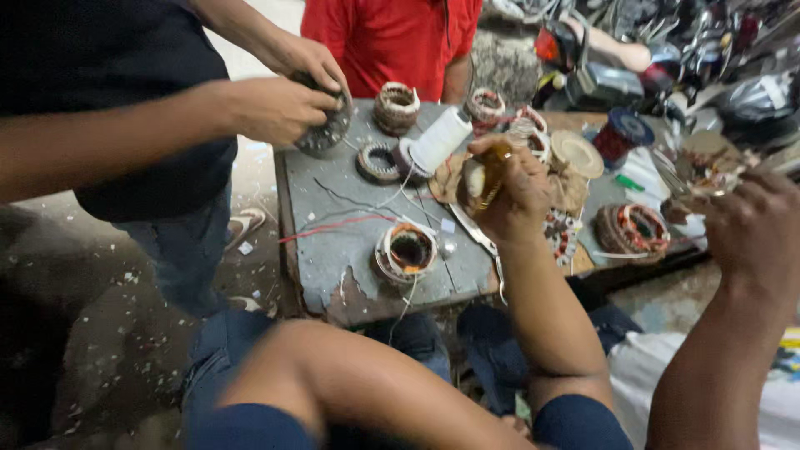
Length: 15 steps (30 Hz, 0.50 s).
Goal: The person winds white thread around a motor stator to secure copper windings. They pull thread from a spool, wrap it around the stator, and adjust the windings with their fingers. Other stators and tools are visible on the workbench.
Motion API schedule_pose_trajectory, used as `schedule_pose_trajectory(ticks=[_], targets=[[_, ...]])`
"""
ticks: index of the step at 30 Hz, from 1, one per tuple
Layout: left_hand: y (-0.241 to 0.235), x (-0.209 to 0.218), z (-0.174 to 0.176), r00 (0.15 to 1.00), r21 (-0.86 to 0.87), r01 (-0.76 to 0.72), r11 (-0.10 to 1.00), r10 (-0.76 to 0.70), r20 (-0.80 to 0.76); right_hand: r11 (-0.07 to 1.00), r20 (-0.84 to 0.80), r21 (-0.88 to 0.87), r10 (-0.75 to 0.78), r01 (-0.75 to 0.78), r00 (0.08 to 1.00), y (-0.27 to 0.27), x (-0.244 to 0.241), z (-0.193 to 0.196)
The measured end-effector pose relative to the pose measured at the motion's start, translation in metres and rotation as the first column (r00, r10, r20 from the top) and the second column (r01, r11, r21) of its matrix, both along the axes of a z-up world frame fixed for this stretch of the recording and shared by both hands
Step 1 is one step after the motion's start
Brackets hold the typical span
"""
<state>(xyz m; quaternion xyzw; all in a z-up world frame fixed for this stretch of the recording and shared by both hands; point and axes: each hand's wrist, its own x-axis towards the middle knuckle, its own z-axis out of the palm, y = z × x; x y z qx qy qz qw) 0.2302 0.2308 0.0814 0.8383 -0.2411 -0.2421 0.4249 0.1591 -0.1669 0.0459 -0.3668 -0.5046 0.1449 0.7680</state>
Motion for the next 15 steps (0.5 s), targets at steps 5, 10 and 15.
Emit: schedule_pose_trajectory(ticks=[5,10,15], targets=[[-0.207,-0.197,-0.041,0.696,-0.387,0.015,0.922,0.268,0.666,0.997,-0.034,-0.059,-0.049,0.047,0.998,-0.034,-0.009,-0.020],[-0.244,-0.246,-0.059,0.503,-0.665,-0.304,0.682,0.707,0.496,0.907,0.174,-0.153,-0.367,0.393,0.914,-0.024,-0.049,-0.009],[-0.248,-0.194,-0.072,0.659,-0.727,-0.345,0.594,0.705,0.264,0.989,-0.079,-0.112,-0.105,0.096,0.991,-0.002,-0.040,-0.049]])
